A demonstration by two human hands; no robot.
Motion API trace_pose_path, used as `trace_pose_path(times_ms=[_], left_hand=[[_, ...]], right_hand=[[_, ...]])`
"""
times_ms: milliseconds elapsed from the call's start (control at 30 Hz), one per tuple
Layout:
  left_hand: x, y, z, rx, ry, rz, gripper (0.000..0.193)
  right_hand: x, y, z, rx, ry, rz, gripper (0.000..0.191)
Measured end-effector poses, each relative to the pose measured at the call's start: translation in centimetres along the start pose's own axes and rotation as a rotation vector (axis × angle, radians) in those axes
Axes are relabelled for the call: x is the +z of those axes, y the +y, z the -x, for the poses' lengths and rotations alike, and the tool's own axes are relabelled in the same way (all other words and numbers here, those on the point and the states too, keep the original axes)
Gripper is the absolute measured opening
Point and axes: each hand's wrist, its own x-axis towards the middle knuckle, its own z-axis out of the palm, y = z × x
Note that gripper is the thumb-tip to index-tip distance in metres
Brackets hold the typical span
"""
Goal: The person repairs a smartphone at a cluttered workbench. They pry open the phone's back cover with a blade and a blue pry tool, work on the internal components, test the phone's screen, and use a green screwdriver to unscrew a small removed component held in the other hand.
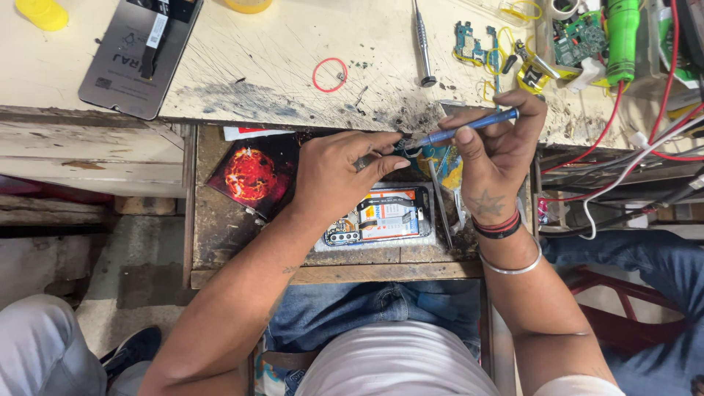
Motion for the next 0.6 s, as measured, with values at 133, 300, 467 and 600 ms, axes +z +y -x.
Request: trace_pose_path(times_ms=[133, 300, 467, 600], left_hand=[[0.6, -0.3, -0.1, -0.056, -0.009, -0.024, 0.021], [0.8, -0.3, -0.1, -0.035, 0.007, -0.046, 0.019], [0.7, -0.1, -0.2, 0.0, 0.021, -0.06, 0.021], [0.7, 0.0, 0.0, 0.013, 0.012, -0.035, 0.021]], right_hand=[[-0.6, 0.9, 0.4, 0.005, -0.015, 0.028, 0.044], [-0.9, 1.6, 0.7, -0.009, 0.011, 0.031, 0.044], [-1.0, 1.6, 1.3, -0.023, 0.061, 0.054, 0.044], [-1.1, 1.5, 1.8, -0.011, 0.067, 0.063, 0.042]])
